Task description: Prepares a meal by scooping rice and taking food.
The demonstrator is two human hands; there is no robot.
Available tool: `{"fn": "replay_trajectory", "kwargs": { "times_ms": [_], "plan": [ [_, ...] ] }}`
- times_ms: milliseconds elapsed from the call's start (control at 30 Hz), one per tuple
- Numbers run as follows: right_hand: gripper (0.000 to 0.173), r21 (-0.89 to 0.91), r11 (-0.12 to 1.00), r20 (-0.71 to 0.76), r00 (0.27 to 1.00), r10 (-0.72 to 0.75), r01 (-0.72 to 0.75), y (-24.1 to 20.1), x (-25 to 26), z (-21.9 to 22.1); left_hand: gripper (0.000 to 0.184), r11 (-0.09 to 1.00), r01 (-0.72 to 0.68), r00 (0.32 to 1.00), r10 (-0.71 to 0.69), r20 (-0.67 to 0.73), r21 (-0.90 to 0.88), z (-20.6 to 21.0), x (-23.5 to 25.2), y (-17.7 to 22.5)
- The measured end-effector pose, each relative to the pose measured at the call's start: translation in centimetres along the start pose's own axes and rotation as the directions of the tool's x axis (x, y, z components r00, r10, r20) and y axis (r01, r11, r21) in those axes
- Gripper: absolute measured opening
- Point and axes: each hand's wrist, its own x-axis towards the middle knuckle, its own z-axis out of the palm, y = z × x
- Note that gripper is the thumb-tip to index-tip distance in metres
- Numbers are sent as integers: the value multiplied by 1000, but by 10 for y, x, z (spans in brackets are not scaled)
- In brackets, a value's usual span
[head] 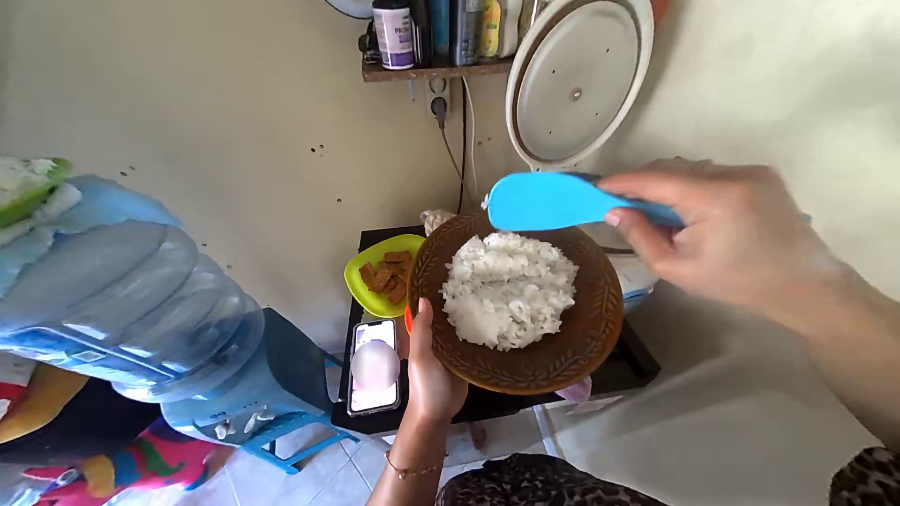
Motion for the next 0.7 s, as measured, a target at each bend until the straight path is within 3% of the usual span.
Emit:
{"fn": "replay_trajectory", "kwargs": {
  "times_ms": [133, 300, 400, 500, 600, 700],
  "plan": [
    [35, -51, 997, 136, 989, -52, 59, 8, -23, 15, 47, 999, -48, 999, 48, -14, -1, -6, 6, 3],
    [34, -64, 998, -51, 999, -16, 13, 4, -17, -9, 49, 999, -44, 999, 44, 2, 10, -10, 17, 7],
    [36, -19, 999, 48, 998, -36, 37, 7, -9, 4, 47, 998, -57, 998, 56, 11, 8, -8, 20, 4],
    [35, -21, 990, 106, 984, 143, -142, 35, 22, -18, 43, 998, -66, 998, 66, 6, 15, -11, 20, 4],
    [29, -239, 885, 276, 846, 457, -400, 78, 55, -19, 41, 996, -86, 996, 87, -18, 36, -20, 14, 3],
    [22, -455, 767, 432, 641, 635, -452, 119, 68, 20, 41, 995, -64, 995, 69, -76, 73, -26, 10, 0]
  ]
}}
